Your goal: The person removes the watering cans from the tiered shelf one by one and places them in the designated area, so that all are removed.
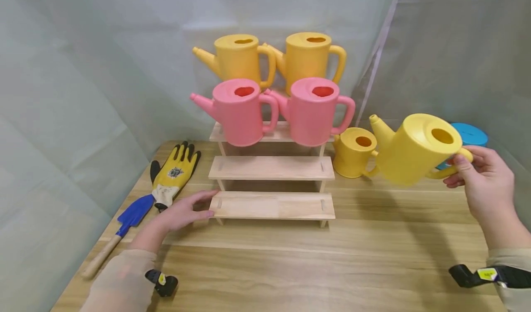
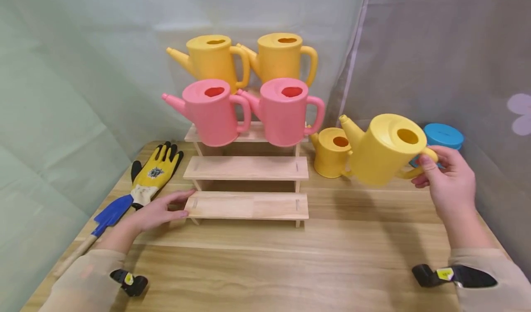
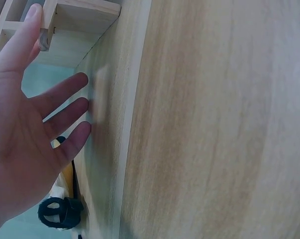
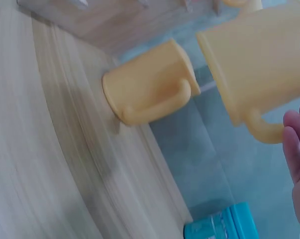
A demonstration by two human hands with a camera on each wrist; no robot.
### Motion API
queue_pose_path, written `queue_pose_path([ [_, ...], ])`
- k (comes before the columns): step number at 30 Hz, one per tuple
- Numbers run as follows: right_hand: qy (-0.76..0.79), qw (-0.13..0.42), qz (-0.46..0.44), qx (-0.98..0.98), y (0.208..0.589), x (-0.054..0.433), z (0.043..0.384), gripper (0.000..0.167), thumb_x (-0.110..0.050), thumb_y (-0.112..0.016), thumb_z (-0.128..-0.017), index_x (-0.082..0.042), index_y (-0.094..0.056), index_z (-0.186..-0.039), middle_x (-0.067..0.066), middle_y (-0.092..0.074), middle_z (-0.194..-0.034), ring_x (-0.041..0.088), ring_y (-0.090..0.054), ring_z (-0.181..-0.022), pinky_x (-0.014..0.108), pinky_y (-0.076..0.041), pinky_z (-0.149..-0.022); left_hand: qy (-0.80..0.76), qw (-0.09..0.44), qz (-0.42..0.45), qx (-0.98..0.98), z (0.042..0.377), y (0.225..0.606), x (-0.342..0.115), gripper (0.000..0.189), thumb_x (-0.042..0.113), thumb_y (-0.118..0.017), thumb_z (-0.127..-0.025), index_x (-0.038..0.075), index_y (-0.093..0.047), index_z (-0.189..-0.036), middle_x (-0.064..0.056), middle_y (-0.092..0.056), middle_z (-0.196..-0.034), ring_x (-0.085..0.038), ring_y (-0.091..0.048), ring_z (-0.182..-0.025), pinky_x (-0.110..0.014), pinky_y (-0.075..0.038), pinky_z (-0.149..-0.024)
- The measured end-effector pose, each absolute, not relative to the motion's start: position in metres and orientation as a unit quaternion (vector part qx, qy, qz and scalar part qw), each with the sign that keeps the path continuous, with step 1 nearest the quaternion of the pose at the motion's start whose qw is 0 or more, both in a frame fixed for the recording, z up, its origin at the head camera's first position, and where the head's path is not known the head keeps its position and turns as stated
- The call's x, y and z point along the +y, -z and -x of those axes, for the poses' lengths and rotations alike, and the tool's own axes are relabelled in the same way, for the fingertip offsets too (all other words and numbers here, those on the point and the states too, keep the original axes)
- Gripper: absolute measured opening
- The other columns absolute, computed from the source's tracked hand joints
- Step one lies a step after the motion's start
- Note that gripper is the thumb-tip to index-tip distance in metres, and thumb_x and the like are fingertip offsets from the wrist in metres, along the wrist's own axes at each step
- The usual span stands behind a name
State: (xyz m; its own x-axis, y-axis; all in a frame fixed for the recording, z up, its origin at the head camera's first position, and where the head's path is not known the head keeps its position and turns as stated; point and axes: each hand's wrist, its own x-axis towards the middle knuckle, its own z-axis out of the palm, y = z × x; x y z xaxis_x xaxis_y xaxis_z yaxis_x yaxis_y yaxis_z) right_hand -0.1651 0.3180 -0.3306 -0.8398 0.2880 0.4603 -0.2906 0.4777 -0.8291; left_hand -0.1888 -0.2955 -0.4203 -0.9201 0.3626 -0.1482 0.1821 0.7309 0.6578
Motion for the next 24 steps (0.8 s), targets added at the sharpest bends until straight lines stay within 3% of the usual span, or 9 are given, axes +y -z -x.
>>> queue_pose_path([
  [13, -0.556, 0.275, 0.13, -0.773, 0.342, 0.332, 0.187, 0.02, -0.021, -0.059, -0.09, -0.027, -0.056, -0.109, -0.01, -0.055, -0.09, -0.001, -0.057, -0.049, 0.012, -0.047, -0.049, -0.342, 0.136, -0.144, 0.919, 0.188, 0.422, -0.296, 0.069, 0.048, -0.064, -0.085, 0.021, -0.039, -0.144, -0.016, -0.041, -0.142, -0.04, -0.035, -0.129, -0.062, -0.029, -0.098],
  [24, -0.553, 0.232, 0.19, -0.778, 0.358, 0.333, 0.199, 0.031, -0.038, -0.056, -0.089, -0.028, -0.051, -0.118, -0.009, -0.048, -0.093, -0.002, -0.057, -0.055, 0.012, -0.048, -0.052, -0.344, 0.134, -0.147, 0.918, 0.185, 0.42, -0.295, 0.069, 0.047, -0.063, -0.086, 0.019, -0.038, -0.144, -0.016, -0.042, -0.141, -0.04, -0.036, -0.129, -0.062, -0.029, -0.098],
])
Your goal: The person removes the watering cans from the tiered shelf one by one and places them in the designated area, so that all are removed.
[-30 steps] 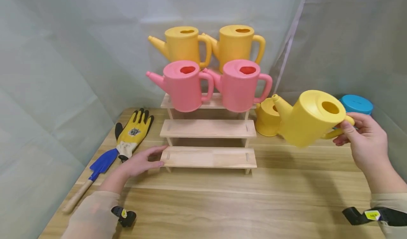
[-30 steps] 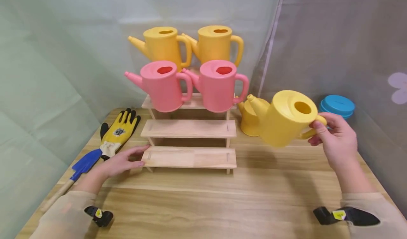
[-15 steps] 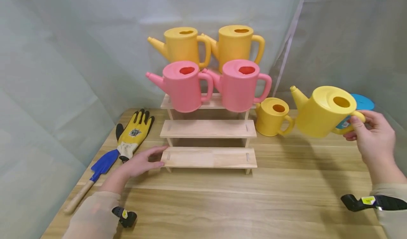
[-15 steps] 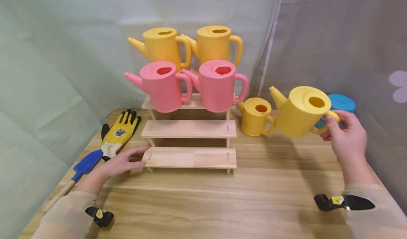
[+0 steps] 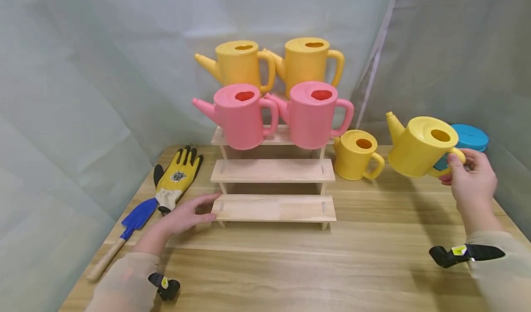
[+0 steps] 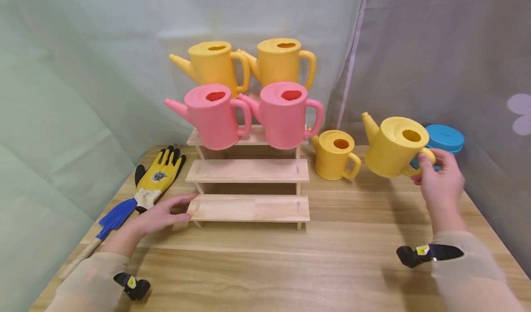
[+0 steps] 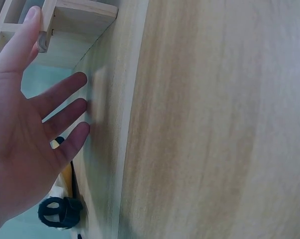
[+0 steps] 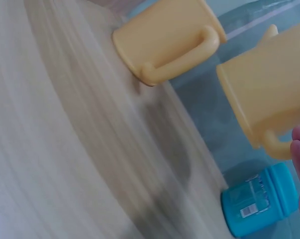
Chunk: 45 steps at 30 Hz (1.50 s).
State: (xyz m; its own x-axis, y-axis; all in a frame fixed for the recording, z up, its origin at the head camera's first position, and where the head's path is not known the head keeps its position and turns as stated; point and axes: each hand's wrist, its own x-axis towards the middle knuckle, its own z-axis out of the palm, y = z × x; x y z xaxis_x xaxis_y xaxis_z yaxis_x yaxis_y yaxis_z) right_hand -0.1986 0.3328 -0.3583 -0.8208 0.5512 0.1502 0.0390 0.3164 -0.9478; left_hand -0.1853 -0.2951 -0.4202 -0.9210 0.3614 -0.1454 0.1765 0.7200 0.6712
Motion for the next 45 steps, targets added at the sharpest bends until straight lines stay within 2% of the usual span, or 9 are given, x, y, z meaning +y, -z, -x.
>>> queue_pose_path([
  [10, -0.533, 0.203, 0.226, -0.79, 0.377, 0.324, 0.209, 0.05, -0.041, -0.053, -0.091, -0.019, -0.044, -0.135, -0.012, -0.042, -0.096, -0.003, -0.056, -0.054, 0.012, -0.048, -0.052, -0.35, 0.134, -0.15, 0.915, 0.184, 0.422, -0.297, 0.068, 0.045, -0.063, -0.087, 0.018, -0.037, -0.144, -0.016, -0.042, -0.141, -0.04, -0.037, -0.128, -0.061, -0.03, -0.098],
  [15, -0.499, 0.193, 0.227, -0.814, 0.384, 0.319, 0.21, 0.053, -0.041, -0.049, -0.094, -0.014, -0.039, -0.139, -0.01, -0.041, -0.099, -0.004, -0.055, -0.056, 0.011, -0.048, -0.054, -0.356, 0.137, -0.147, 0.913, 0.185, 0.42, -0.295, 0.068, 0.046, -0.063, -0.086, 0.021, -0.038, -0.144, -0.015, -0.041, -0.142, -0.04, -0.036, -0.129, -0.06, -0.03, -0.099],
  [25, -0.482, 0.179, 0.226, -0.827, 0.396, 0.318, 0.218, 0.057, -0.042, -0.046, -0.095, -0.01, -0.037, -0.14, -0.006, -0.043, -0.1, -0.005, -0.054, -0.054, 0.012, -0.048, -0.053, -0.353, 0.139, -0.141, 0.914, 0.184, 0.417, -0.292, 0.069, 0.046, -0.064, -0.086, 0.02, -0.038, -0.144, -0.016, -0.042, -0.141, -0.041, -0.035, -0.129, -0.062, -0.029, -0.099],
  [45, -0.507, 0.155, 0.225, -0.817, 0.409, 0.311, 0.224, 0.057, -0.04, -0.05, -0.094, -0.008, -0.037, -0.14, -0.003, -0.044, -0.1, -0.004, -0.056, -0.055, 0.015, -0.05, -0.053, -0.356, 0.145, -0.132, 0.914, 0.182, 0.416, -0.292, 0.07, 0.048, -0.064, -0.085, 0.021, -0.037, -0.144, -0.015, -0.042, -0.141, -0.039, -0.036, -0.129, -0.06, -0.028, -0.1],
])
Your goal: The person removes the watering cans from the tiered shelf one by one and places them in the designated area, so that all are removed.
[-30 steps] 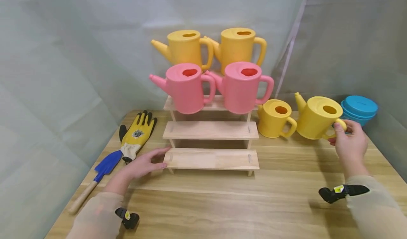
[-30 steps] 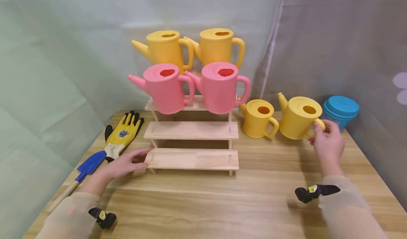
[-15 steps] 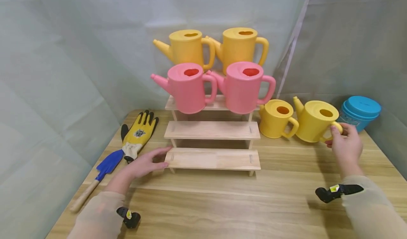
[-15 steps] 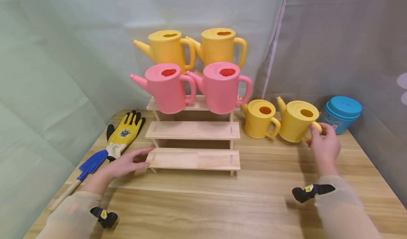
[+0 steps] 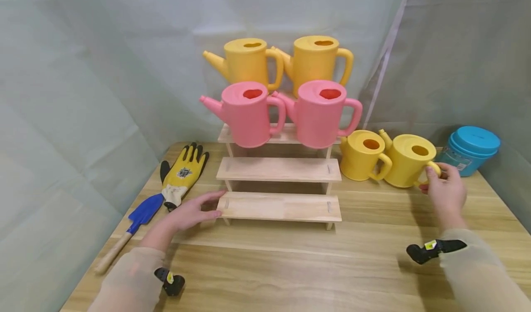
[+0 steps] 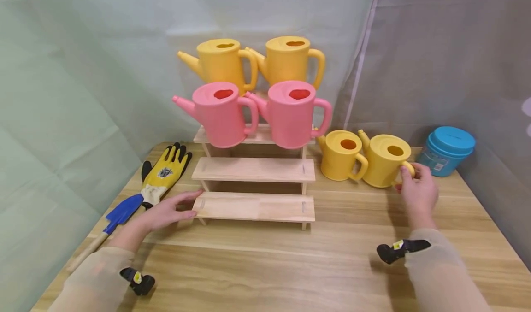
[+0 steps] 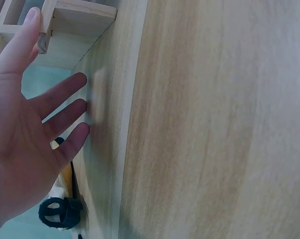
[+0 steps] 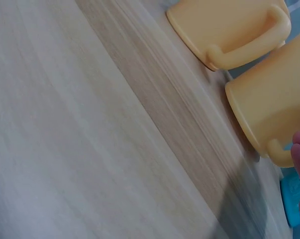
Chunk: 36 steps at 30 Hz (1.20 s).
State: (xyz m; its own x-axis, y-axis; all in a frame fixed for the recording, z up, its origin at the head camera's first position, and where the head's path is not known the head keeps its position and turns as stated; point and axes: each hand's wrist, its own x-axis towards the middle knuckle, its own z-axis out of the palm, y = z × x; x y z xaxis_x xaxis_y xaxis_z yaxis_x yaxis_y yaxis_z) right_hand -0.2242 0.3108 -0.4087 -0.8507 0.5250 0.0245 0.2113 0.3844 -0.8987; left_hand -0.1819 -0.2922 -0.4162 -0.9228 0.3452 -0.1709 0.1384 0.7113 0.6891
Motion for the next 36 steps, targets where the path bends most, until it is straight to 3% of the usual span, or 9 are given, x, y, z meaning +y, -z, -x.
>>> queue_pose_path([
  [16, -0.537, 0.138, 0.251, -0.793, 0.4134, 0.313, 0.2269, 0.058, -0.043, -0.05, -0.092, -0.015, -0.037, -0.142, -0.006, -0.043, -0.101, 0.0, -0.056, -0.06, 0.015, -0.05, -0.056, -0.364, 0.149, -0.135, 0.909, 0.1834, 0.4171, -0.2914, 0.071, 0.045, -0.065, -0.085, 0.019, -0.037, -0.145, -0.016, -0.042, -0.141, -0.038, -0.036, -0.129, -0.059, -0.029, -0.1],
  [36, -0.54, 0.137, 0.249, -0.792, 0.4141, 0.317, 0.2301, 0.059, -0.044, -0.051, -0.092, -0.015, -0.036, -0.142, -0.006, -0.044, -0.104, 0.0, -0.057, -0.06, 0.015, -0.05, -0.057, -0.357, 0.143, -0.137, 0.913, 0.1828, 0.4156, -0.2911, 0.071, 0.046, -0.065, -0.085, 0.018, -0.038, -0.144, -0.016, -0.042, -0.141, -0.038, -0.037, -0.129, -0.059, -0.029, -0.1],
])
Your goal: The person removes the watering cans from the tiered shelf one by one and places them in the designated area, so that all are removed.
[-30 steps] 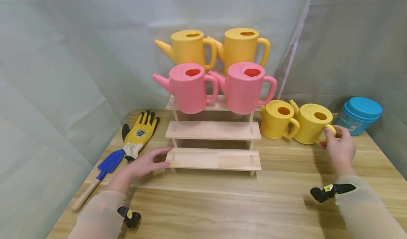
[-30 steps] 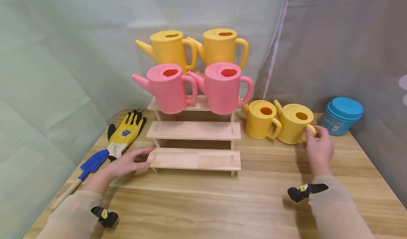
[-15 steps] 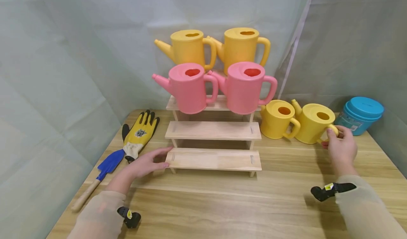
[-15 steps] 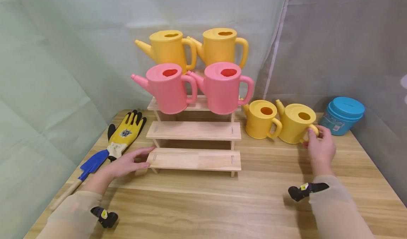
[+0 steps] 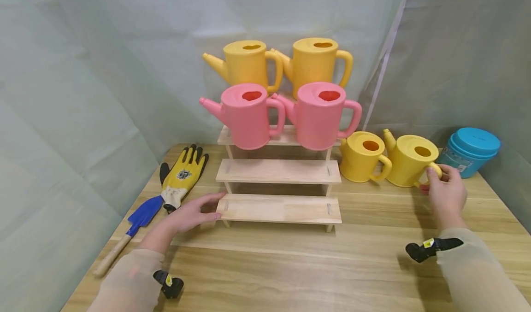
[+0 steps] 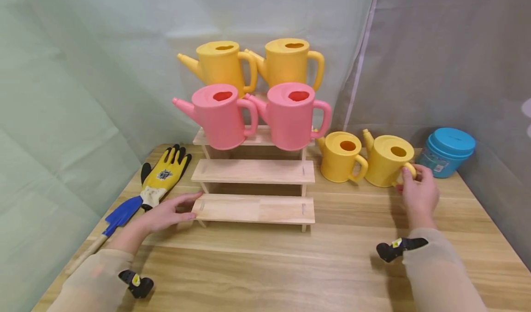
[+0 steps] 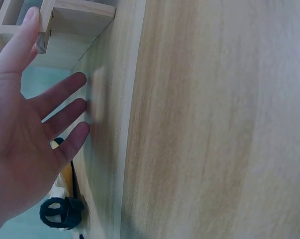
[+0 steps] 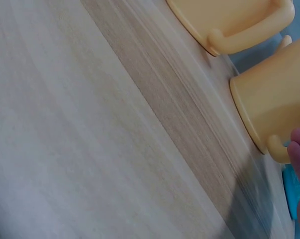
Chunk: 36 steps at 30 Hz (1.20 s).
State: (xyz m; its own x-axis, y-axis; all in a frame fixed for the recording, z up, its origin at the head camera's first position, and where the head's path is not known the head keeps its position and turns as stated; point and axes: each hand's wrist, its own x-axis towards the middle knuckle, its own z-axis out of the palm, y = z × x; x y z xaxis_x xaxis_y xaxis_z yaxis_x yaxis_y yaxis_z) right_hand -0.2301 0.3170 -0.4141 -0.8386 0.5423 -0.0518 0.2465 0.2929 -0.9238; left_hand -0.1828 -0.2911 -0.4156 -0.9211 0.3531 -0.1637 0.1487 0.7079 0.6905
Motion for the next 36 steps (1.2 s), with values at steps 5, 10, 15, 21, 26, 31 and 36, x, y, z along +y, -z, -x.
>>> queue_pose_path([
  [5, -0.538, 0.123, 0.233, -0.801, 0.412, 0.318, 0.229, 0.063, -0.045, -0.05, -0.093, -0.016, -0.031, -0.145, -0.003, -0.042, -0.106, 0.003, -0.058, -0.059, 0.019, -0.052, -0.056, -0.354, 0.146, -0.133, 0.914, 0.183, 0.415, -0.291, 0.071, 0.047, -0.065, -0.085, 0.019, -0.038, -0.144, -0.016, -0.042, -0.141, -0.04, -0.036, -0.129, -0.061, -0.029, -0.1],
  [10, -0.512, 0.121, 0.237, -0.817, 0.405, 0.321, 0.228, 0.069, -0.047, -0.052, -0.091, -0.02, -0.023, -0.148, 0.016, -0.039, -0.135, 0.006, -0.057, -0.055, 0.019, -0.049, -0.051, -0.351, 0.147, -0.133, 0.915, 0.184, 0.415, -0.29, 0.071, 0.047, -0.065, -0.085, 0.02, -0.038, -0.144, -0.016, -0.041, -0.142, -0.04, -0.035, -0.129, -0.061, -0.029, -0.1],
  [15, -0.499, 0.158, 0.244, -0.816, 0.391, 0.32, 0.229, 0.066, -0.047, -0.055, -0.09, -0.025, -0.028, -0.146, 0.011, -0.031, -0.148, 0.014, -0.057, -0.095, 0.012, -0.046, -0.053, -0.346, 0.143, -0.136, 0.917, 0.185, 0.415, -0.291, 0.071, 0.048, -0.064, -0.085, 0.02, -0.038, -0.144, -0.017, -0.041, -0.142, -0.04, -0.036, -0.129, -0.061, -0.029, -0.099],
  [21, -0.495, 0.18, 0.239, -0.816, 0.37, 0.311, 0.23, 0.062, -0.051, -0.052, -0.09, -0.032, -0.028, -0.144, 0.004, -0.032, -0.145, 0.015, -0.045, -0.113, 0.006, -0.043, -0.061, -0.345, 0.142, -0.139, 0.917, 0.186, 0.415, -0.29, 0.071, 0.048, -0.064, -0.085, 0.02, -0.038, -0.144, -0.016, -0.041, -0.142, -0.04, -0.035, -0.13, -0.06, -0.028, -0.1],
  [26, -0.51, 0.194, 0.198, -0.814, 0.347, 0.292, 0.236, 0.058, -0.05, -0.053, -0.089, -0.031, -0.034, -0.141, -0.001, -0.042, -0.131, 0.002, -0.046, -0.082, 0.008, -0.044, -0.061, -0.342, 0.134, -0.142, 0.919, 0.185, 0.413, -0.291, 0.071, 0.048, -0.065, -0.084, 0.019, -0.039, -0.144, -0.016, -0.041, -0.142, -0.04, -0.035, -0.129, -0.061, -0.027, -0.1],
  [31, -0.487, 0.203, 0.119, -0.841, 0.328, 0.263, 0.241, 0.057, -0.048, -0.052, -0.091, -0.027, -0.037, -0.141, 0.004, -0.045, -0.128, 0.008, -0.05, -0.075, 0.009, -0.045, -0.061, -0.337, 0.131, -0.142, 0.921, 0.185, 0.415, -0.293, 0.072, 0.048, -0.065, -0.084, 0.018, -0.039, -0.144, -0.016, -0.042, -0.141, -0.04, -0.036, -0.129, -0.061, -0.028, -0.1],
  [36, -0.476, 0.198, 0.056, -0.855, 0.315, 0.235, 0.241, 0.057, -0.049, -0.051, -0.091, -0.025, -0.038, -0.141, 0.01, -0.046, -0.13, 0.015, -0.053, -0.083, 0.01, -0.046, -0.063, -0.34, 0.14, -0.14, 0.919, 0.185, 0.416, -0.292, 0.072, 0.049, -0.065, -0.084, 0.019, -0.039, -0.144, -0.016, -0.043, -0.141, -0.039, -0.037, -0.129, -0.061, -0.029, -0.1],
])
